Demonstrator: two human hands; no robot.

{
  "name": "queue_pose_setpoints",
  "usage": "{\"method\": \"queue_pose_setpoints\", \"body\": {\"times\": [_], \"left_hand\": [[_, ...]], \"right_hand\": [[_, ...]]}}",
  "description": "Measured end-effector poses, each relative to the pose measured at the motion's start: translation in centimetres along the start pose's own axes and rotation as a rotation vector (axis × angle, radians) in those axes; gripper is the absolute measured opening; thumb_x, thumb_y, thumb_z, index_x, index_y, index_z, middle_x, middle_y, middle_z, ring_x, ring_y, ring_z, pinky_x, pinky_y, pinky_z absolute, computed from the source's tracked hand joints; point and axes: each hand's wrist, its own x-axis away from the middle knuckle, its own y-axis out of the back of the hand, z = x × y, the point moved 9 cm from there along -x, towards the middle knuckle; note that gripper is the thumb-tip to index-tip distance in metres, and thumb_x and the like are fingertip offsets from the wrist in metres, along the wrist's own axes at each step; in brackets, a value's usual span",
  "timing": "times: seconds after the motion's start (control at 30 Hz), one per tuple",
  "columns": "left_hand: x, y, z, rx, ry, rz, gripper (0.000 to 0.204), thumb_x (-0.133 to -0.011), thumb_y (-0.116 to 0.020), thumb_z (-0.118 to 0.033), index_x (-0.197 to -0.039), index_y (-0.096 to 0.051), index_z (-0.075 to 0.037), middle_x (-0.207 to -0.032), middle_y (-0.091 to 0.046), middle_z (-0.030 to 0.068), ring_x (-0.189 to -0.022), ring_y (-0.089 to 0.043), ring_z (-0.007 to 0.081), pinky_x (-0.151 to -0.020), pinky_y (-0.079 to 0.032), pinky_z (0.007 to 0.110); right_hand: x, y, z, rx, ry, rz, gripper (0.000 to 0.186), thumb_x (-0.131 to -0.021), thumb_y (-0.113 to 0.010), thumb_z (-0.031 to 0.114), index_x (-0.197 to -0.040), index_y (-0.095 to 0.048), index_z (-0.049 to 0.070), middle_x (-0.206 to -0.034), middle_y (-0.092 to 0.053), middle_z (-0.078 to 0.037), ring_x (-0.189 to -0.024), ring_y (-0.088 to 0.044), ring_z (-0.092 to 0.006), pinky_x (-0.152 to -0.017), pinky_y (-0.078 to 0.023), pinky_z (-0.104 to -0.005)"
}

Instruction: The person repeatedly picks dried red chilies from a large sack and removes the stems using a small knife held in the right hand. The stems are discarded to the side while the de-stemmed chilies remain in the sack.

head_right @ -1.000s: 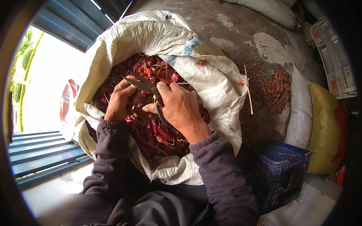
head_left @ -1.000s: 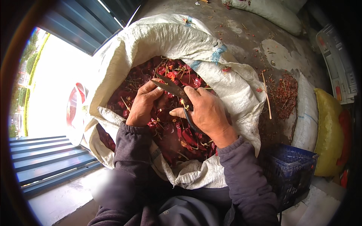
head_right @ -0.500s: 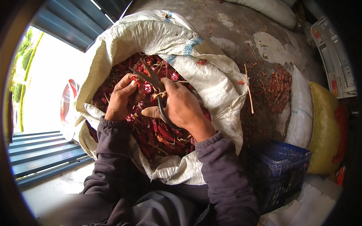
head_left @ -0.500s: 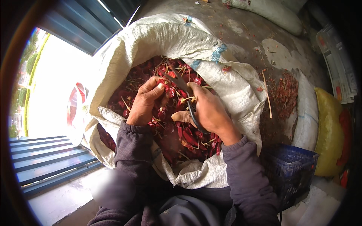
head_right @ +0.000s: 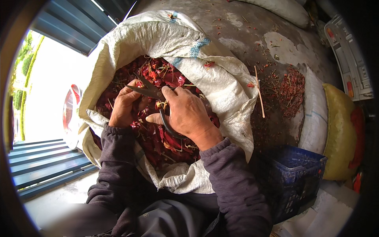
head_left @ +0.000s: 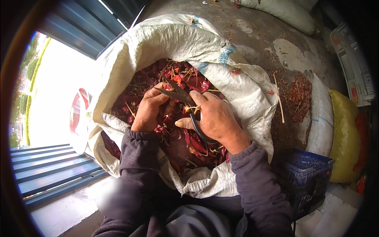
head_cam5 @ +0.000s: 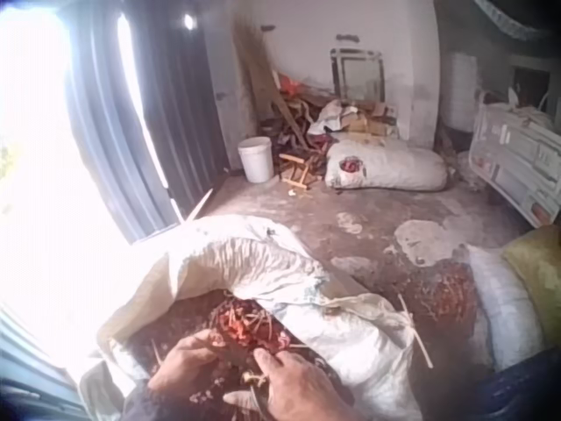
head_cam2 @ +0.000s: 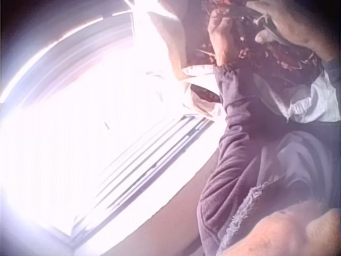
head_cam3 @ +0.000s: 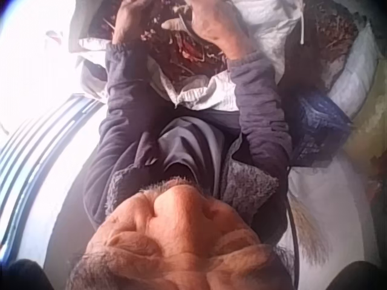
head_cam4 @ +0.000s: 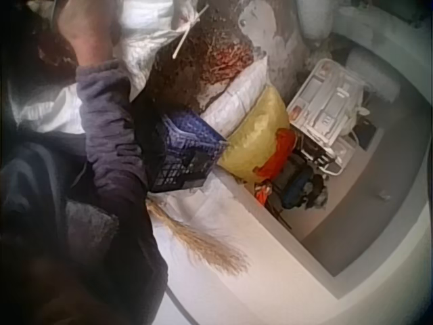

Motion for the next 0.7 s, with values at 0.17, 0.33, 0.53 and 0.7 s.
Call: {"method": "queue_pose_setpoints", "body": {"times": [0.17, 0.33, 0.53, 0.7], "left_hand": [[0.0, 0.9, 0.5, -0.050, 0.027, -0.060, 0.014, -0.103, -0.057, -0.016, -0.107, -0.066, -0.007, -0.081, -0.062, -0.0010, -0.061, -0.048, 0.0060, -0.054, -0.036, 0.021], [0.0, 0.8, 0.5, -0.057, 0.038, -0.061, 0.016, -0.104, -0.055, -0.017, -0.112, -0.066, -0.007, -0.080, -0.061, -0.0017, -0.060, -0.048, 0.0061, -0.054, -0.036, 0.021], [-0.1, 2.0, -1.4, 0.025, -0.107, -0.138, 0.023, -0.103, -0.052, -0.011, -0.122, -0.062, -0.004, -0.081, -0.057, -0.0004, -0.064, -0.050, 0.0091, -0.056, -0.038, 0.023], [0.8, 6.2, -3.8, 0.120, -0.214, -0.284, 0.036, -0.103, -0.053, -0.016, -0.137, -0.054, -0.004, -0.090, -0.053, 0.0011, -0.070, -0.043, 0.0087, -0.059, -0.037, 0.021]], "right_hand": [[-0.2, 0.0, 0.3, 0.077, 0.020, -0.088, 0.078, -0.079, -0.076, 0.063, -0.122, -0.061, -0.001, -0.091, -0.065, -0.022, -0.082, -0.068, -0.0402, -0.068, -0.055, -0.0471], [-0.1, -0.1, 0.2, 0.125, -0.005, -0.096, 0.069, -0.080, -0.076, 0.061, -0.112, -0.061, 0.002, -0.080, -0.066, -0.018, -0.071, -0.068, -0.0402, -0.061, -0.054, -0.0475], [-0.2, 0.4, -1.3, 0.155, -0.122, -0.095, 0.063, -0.080, -0.078, 0.058, -0.102, -0.060, 0.002, -0.072, -0.066, -0.019, -0.070, -0.070, -0.0380, -0.061, -0.055, -0.0472], [0.3, 2.9, -3.9, 0.483, -0.344, -0.074, 0.046, -0.087, -0.077, 0.022, -0.123, -0.059, -0.001, -0.099, -0.068, -0.022, -0.090, -0.071, -0.0364, -0.074, -0.058, -0.0459]]}}
